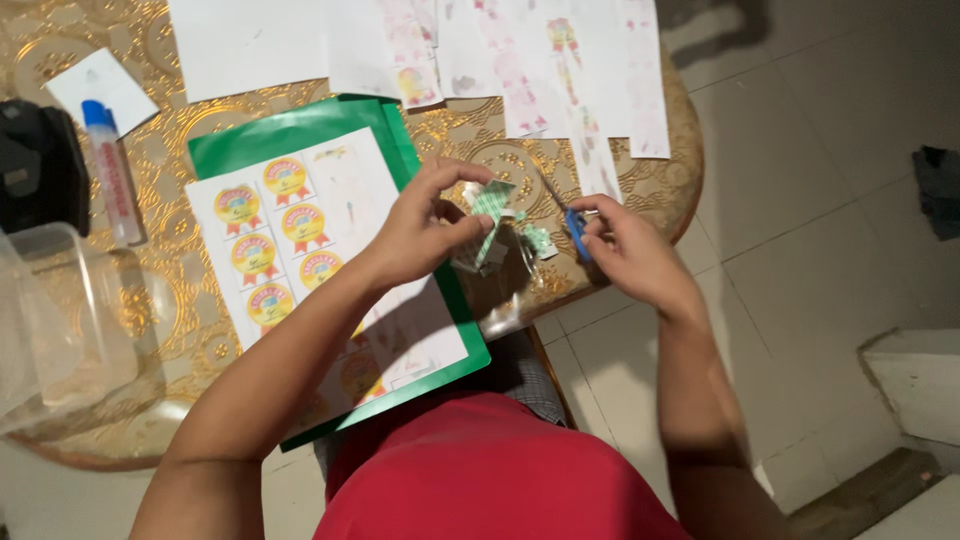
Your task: The person sorts and organizes strips of printed award-style stickers at a table, applying small pieces of double-sided foam tape to the back of the sticker strips and arranging them on a green folder.
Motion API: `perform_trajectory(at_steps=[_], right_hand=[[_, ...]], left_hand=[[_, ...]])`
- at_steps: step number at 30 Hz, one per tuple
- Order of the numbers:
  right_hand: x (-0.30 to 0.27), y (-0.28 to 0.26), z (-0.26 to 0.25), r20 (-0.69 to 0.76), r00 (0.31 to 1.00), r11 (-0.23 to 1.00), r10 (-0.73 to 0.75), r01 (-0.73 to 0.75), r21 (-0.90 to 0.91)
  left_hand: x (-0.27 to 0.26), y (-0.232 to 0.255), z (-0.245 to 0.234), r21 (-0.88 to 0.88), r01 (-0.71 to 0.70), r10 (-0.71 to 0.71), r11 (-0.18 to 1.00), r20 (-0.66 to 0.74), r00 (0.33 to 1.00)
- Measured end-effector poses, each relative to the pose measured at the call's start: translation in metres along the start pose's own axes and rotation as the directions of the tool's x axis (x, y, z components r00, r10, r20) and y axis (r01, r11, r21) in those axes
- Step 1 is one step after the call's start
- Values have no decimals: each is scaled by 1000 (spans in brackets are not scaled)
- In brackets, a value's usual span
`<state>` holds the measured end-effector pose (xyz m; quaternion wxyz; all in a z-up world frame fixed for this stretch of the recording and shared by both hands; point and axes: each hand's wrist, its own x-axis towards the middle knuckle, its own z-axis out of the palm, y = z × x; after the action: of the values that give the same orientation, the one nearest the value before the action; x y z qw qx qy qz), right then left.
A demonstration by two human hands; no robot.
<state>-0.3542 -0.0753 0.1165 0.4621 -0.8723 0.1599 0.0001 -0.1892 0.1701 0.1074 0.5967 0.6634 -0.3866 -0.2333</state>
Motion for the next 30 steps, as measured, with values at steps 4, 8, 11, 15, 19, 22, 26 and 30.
perform_trajectory(at_steps=[4, 8, 11, 15, 19, 22, 26, 30], right_hand=[[10, 5, -12, 139, 985, 992, -99, 88, 87], [25, 19, -18, 180, 980, 985, -87, 57, 163], [34, 25, -17, 236, 962, 982, -140, 105, 156], [42, 20, -17, 456, 831, 948, -319, 279, 154], [49, 5, -24, 622, 681, 919, -386, 347, 190], [54, -3, -24, 653, 702, 940, -283, 339, 43], [60, -9, -28, 662, 680, 923, -315, 383, 46], [61, -16, -31, 684, 654, 925, -325, 369, 86]], left_hand=[[-18, -5, 9, -279, 88, -57, 956, 119, 991], [-34, -1, 15, -346, 229, -176, 910, 178, 968], [-37, 1, 13, -414, 217, -161, 884, 168, 973], [-37, 3, 13, -394, 215, -175, 894, 135, 975], [-36, 4, 14, -411, 230, -191, 882, 136, 972], [-38, 2, 14, -383, 227, -179, 896, 156, 971], [-38, 0, 17, -419, 215, -148, 882, 188, 971], [-36, 3, 18, -391, 216, -157, 895, 176, 972]])
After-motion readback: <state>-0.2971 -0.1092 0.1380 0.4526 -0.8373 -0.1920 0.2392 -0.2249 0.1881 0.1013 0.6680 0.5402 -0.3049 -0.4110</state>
